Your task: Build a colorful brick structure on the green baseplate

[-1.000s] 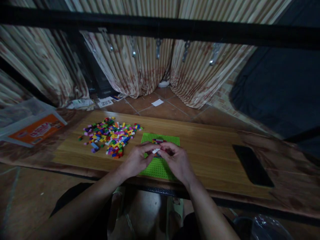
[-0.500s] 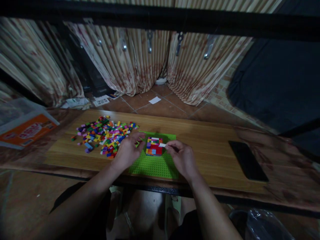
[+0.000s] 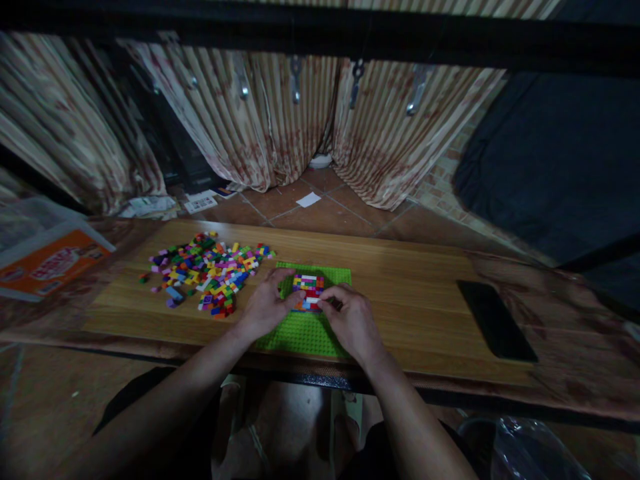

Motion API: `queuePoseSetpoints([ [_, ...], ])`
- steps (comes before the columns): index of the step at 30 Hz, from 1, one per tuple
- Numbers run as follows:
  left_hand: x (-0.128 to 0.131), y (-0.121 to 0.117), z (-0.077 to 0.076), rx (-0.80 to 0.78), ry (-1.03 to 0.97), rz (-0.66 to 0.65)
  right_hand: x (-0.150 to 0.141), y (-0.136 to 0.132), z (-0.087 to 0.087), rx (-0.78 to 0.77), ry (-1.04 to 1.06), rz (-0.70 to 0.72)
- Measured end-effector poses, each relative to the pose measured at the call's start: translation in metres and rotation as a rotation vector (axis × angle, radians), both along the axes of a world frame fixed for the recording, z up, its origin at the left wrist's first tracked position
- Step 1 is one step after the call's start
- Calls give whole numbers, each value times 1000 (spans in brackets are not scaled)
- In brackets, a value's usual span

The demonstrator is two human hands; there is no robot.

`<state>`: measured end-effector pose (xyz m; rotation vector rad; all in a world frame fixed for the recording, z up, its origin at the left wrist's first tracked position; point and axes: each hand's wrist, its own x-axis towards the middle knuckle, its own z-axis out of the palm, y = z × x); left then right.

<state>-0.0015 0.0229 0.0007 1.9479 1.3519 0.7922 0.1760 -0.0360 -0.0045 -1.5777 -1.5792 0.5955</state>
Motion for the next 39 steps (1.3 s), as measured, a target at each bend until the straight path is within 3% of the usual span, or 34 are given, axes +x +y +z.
queuePoseSetpoints([
  [6, 8, 1, -7, -118, -87, 37, -2, 1, -4, -17, 104, -34],
  [10, 10, 2, -12, -175, -174, 35, -5, 4, -6, -92, 346, -74],
  [15, 12, 1, -16, -180, -227, 46, -8, 8, -3, -303, 736, -154],
  [19, 14, 3, -22, -159, -245, 65, -10, 10, -2, -374, 845, -176],
  [25, 11, 3, -23, -163, -333, 41, 4, 8, 2, -322, 797, -175],
  [31, -19, 19, -6, -102, -452, 183, 25, 9, 11, -1, 774, -358],
  [35, -51, 36, 9, -77, -586, 317, 12, 10, 13, 92, 645, -369],
  [39, -82, 47, 20, -34, -723, 470, -18, 3, 12, 122, 387, -235],
])
